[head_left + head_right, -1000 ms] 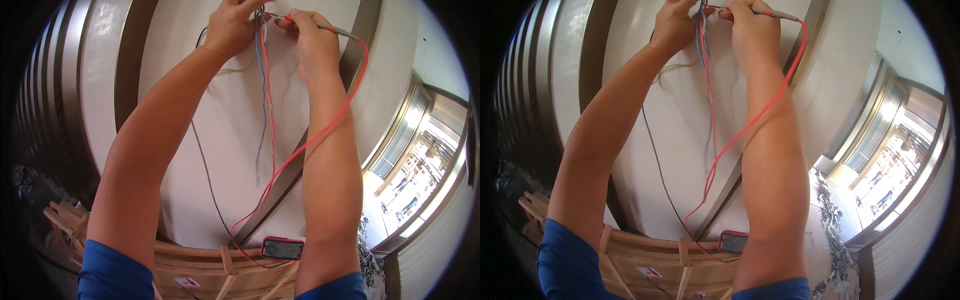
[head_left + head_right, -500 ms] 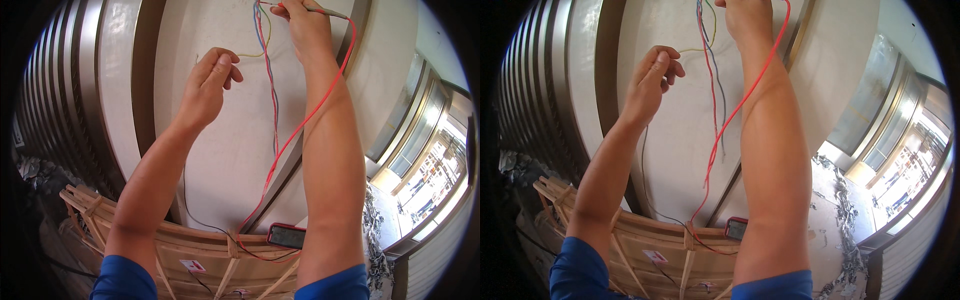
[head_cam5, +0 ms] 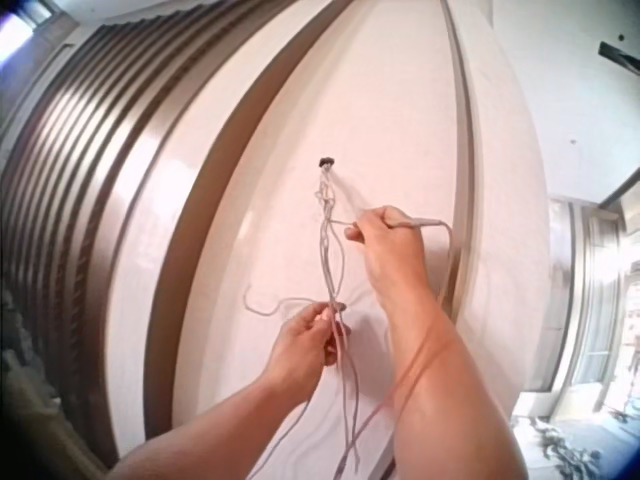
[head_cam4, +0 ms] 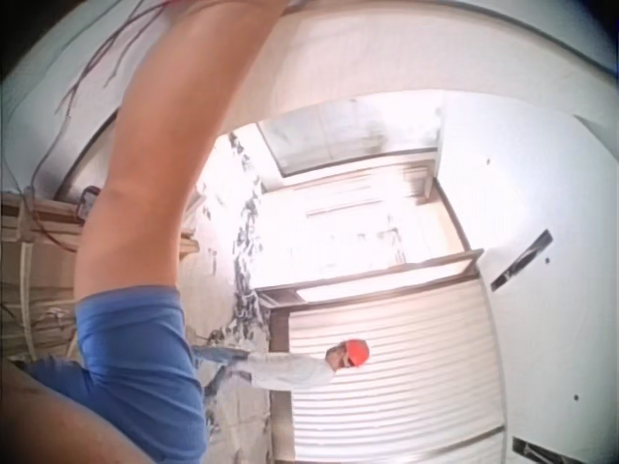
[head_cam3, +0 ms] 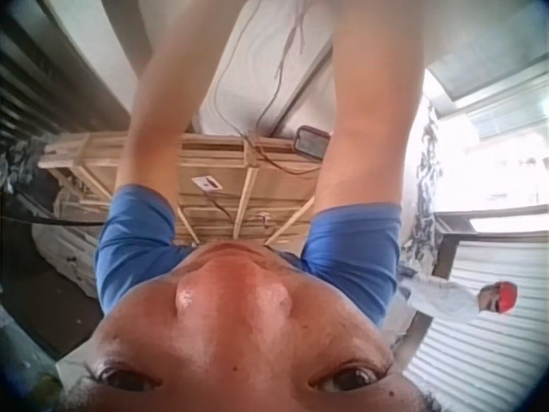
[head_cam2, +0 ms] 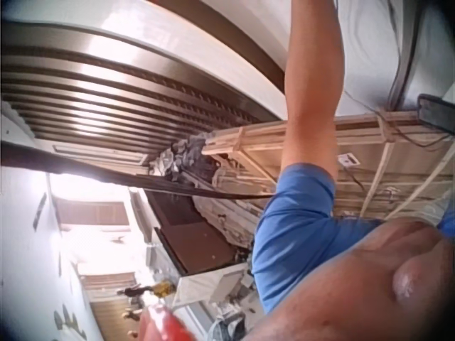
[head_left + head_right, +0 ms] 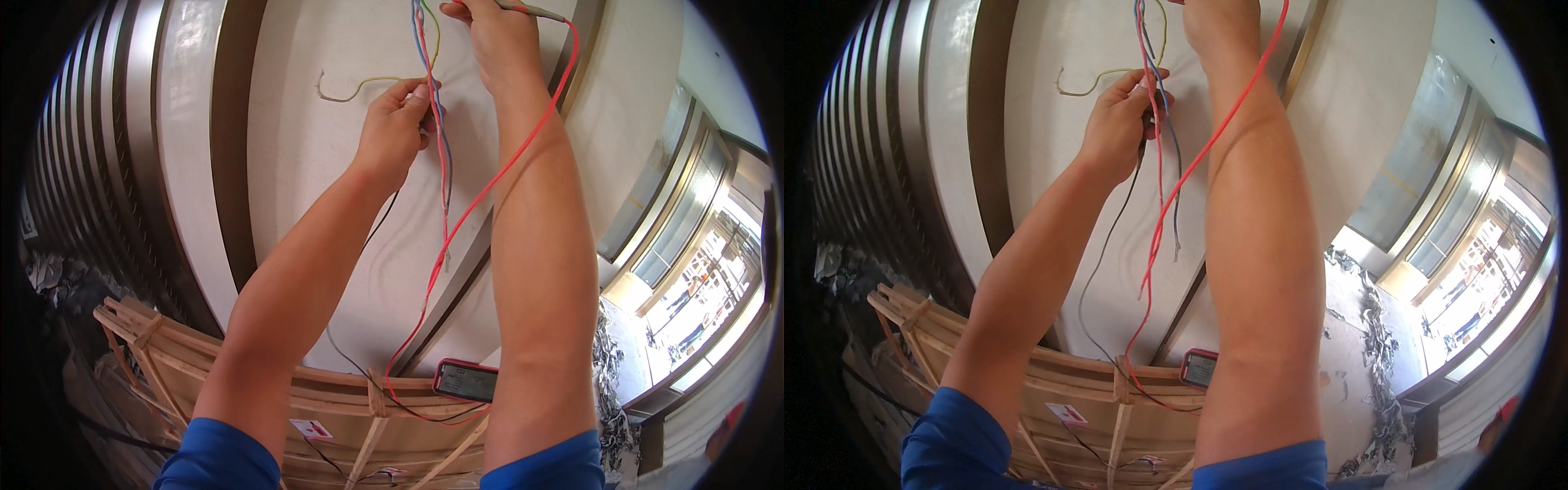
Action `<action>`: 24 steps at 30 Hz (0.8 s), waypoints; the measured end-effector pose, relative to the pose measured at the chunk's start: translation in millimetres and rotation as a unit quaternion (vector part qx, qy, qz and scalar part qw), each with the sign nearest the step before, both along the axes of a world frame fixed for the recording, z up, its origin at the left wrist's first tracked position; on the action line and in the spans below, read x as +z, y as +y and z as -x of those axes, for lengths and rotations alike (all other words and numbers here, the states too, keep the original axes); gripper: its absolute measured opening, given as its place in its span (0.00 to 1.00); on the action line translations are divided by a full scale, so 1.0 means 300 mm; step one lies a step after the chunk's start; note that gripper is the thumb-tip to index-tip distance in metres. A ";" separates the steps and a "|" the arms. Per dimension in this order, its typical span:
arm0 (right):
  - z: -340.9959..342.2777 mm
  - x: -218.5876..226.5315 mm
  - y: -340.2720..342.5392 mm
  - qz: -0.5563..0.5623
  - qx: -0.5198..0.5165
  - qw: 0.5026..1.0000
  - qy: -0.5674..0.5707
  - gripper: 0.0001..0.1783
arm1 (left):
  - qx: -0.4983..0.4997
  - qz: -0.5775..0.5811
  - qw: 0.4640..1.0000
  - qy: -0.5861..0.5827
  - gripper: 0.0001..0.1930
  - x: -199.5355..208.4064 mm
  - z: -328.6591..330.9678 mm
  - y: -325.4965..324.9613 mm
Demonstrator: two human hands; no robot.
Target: The person uses a multimeter to test electrical wires connected to a ceiling fixture. They then walk to an electrical panel, flip a breaker, and return to continue testing the wires. Finally, they place the multimeter in a bucket and use a screwdriver to adjust connections inside the panel.
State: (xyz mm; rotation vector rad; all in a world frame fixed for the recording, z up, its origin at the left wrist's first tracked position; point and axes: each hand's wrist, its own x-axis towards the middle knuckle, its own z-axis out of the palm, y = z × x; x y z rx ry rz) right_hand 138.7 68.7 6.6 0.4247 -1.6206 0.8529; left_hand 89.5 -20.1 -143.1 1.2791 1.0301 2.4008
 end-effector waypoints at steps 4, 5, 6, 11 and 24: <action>-0.004 -0.001 -0.010 0.009 -0.016 1.000 -0.013 0.10 | -0.006 -0.027 0.999 -0.022 0.15 -0.001 0.001 0.017; -0.012 -0.003 -0.013 0.011 -0.026 0.999 -0.020 0.10 | -0.009 -0.034 0.999 -0.025 0.15 -0.004 -0.002 0.020; -0.015 -0.001 -0.021 0.011 -0.036 0.999 -0.022 0.10 | -0.010 -0.045 0.999 -0.026 0.14 -0.003 -0.001 0.013; -0.011 0.003 -0.009 0.004 -0.049 0.999 -0.017 0.11 | -0.043 -0.078 0.996 -0.031 0.14 -0.019 0.033 0.036; -0.003 0.004 -0.015 0.008 -0.031 0.999 -0.017 0.11 | -0.064 -0.107 0.992 -0.019 0.13 -0.014 0.040 0.037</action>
